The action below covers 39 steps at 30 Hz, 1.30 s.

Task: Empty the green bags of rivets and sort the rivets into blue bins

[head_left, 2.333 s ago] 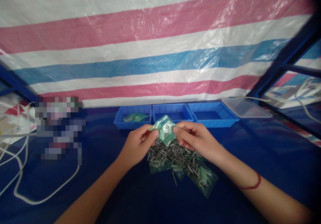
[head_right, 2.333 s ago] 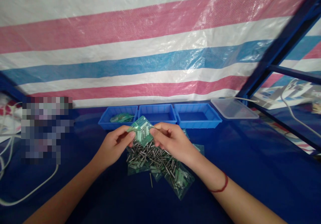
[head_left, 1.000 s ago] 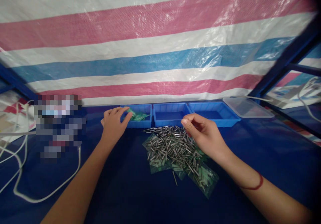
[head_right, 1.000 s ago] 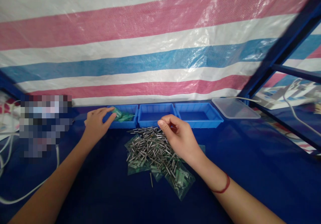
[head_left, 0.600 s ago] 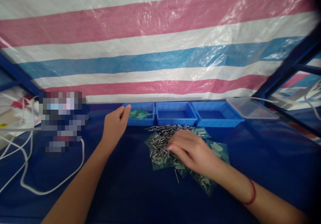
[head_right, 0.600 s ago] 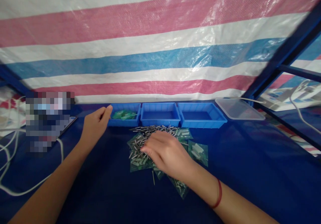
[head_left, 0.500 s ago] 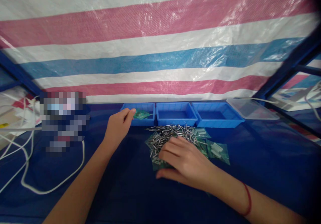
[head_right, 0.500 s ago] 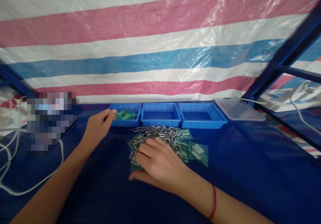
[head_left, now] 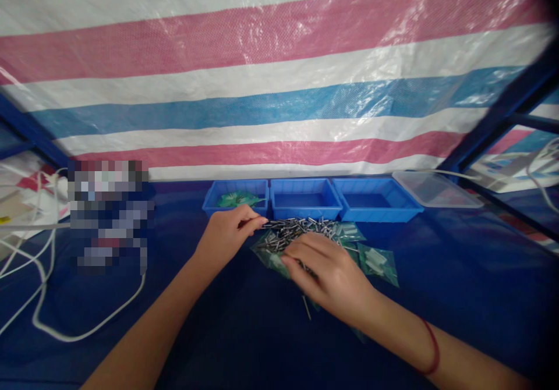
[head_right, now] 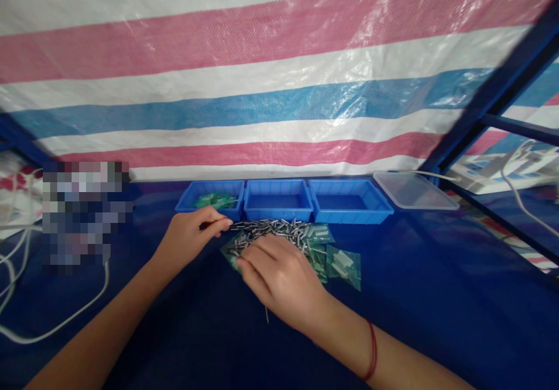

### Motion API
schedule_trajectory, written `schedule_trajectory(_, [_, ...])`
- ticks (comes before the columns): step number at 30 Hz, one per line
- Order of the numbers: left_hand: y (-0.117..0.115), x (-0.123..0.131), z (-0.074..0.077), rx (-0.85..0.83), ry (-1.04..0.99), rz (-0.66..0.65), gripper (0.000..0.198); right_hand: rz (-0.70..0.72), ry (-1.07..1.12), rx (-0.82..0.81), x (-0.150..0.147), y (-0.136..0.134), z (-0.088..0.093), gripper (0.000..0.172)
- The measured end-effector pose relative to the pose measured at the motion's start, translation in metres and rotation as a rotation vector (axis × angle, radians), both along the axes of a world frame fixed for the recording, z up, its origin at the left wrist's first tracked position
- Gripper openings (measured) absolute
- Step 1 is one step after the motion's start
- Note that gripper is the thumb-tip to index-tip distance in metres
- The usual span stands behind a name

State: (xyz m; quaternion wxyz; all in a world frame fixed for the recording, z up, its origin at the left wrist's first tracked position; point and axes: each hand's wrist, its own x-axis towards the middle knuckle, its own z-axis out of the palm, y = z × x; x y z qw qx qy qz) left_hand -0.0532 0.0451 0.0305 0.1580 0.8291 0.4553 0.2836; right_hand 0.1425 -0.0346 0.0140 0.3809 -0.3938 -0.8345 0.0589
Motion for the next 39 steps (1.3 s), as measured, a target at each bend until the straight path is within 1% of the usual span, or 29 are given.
schedule_trajectory(3, [-0.006, 0.006, -0.002, 0.012, 0.025, 0.025, 0.038, -0.092, 0.225, -0.196, 0.012, 0.008, 0.001, 0.021])
schedule_trajectory(5, [-0.008, 0.01, -0.004, 0.017, 0.045, 0.018, 0.042, -0.163, 0.334, -0.3, 0.019, 0.016, -0.001, 0.024])
schedule_trajectory(7, [-0.01, 0.013, -0.008, -0.003, 0.039, -0.013, 0.041, -0.183, 0.433, -0.376, 0.026, 0.022, -0.003, 0.027])
schedule_trajectory(11, [-0.012, 0.019, -0.013, -0.074, -0.079, -0.1, 0.026, -0.156, 0.549, -0.459, 0.032, 0.03, -0.005, 0.032])
schedule_trajectory(12, [-0.013, 0.02, -0.014, -0.098, -0.128, -0.121, 0.026, -0.148, 0.559, -0.464, 0.032, 0.03, -0.005, 0.033])
schedule_trajectory(13, [-0.014, 0.021, -0.014, -0.128, -0.177, -0.139, 0.03, -0.136, 0.563, -0.467, 0.032, 0.03, -0.004, 0.032])
schedule_trajectory(15, [-0.016, 0.024, -0.015, -0.21, -0.261, -0.171, 0.043, -0.108, 0.549, -0.466, 0.032, 0.03, -0.004, 0.031])
schedule_trajectory(16, [-0.018, 0.026, -0.016, -0.256, -0.288, -0.184, 0.047, -0.091, 0.53, -0.466, 0.031, 0.029, -0.003, 0.03])
schedule_trajectory(17, [-0.019, 0.027, -0.016, -0.297, -0.305, -0.188, 0.046, -0.07, 0.504, -0.468, 0.031, 0.029, -0.003, 0.029])
schedule_trajectory(19, [-0.021, 0.031, -0.017, -0.341, -0.327, -0.168, 0.035, -0.031, 0.459, -0.479, 0.03, 0.028, -0.003, 0.028])
schedule_trajectory(22, [-0.022, 0.033, -0.019, -0.335, -0.385, -0.1, 0.029, 0.007, 0.496, -0.536, 0.029, 0.028, -0.003, 0.028])
schedule_trajectory(25, [-0.021, 0.032, -0.019, -0.305, -0.464, -0.024, 0.027, 0.05, 0.559, -0.646, 0.029, 0.029, -0.002, 0.025])
schedule_trajectory(28, [-0.018, 0.029, -0.018, -0.27, -0.499, 0.026, 0.026, 0.085, 0.521, -0.717, 0.031, 0.029, 0.0, 0.024])
schedule_trajectory(31, [-0.016, 0.027, -0.019, -0.27, -0.497, 0.008, 0.027, 0.077, 0.484, -0.709, 0.033, 0.029, 0.001, 0.028])
schedule_trajectory(35, [-0.016, 0.027, -0.022, -0.305, -0.514, -0.041, 0.024, 0.052, 0.503, -0.705, 0.034, 0.03, 0.005, 0.033])
schedule_trajectory(39, [-0.017, 0.028, -0.025, -0.307, -0.518, -0.059, 0.021, 0.028, 0.523, -0.708, 0.034, 0.031, 0.006, 0.035])
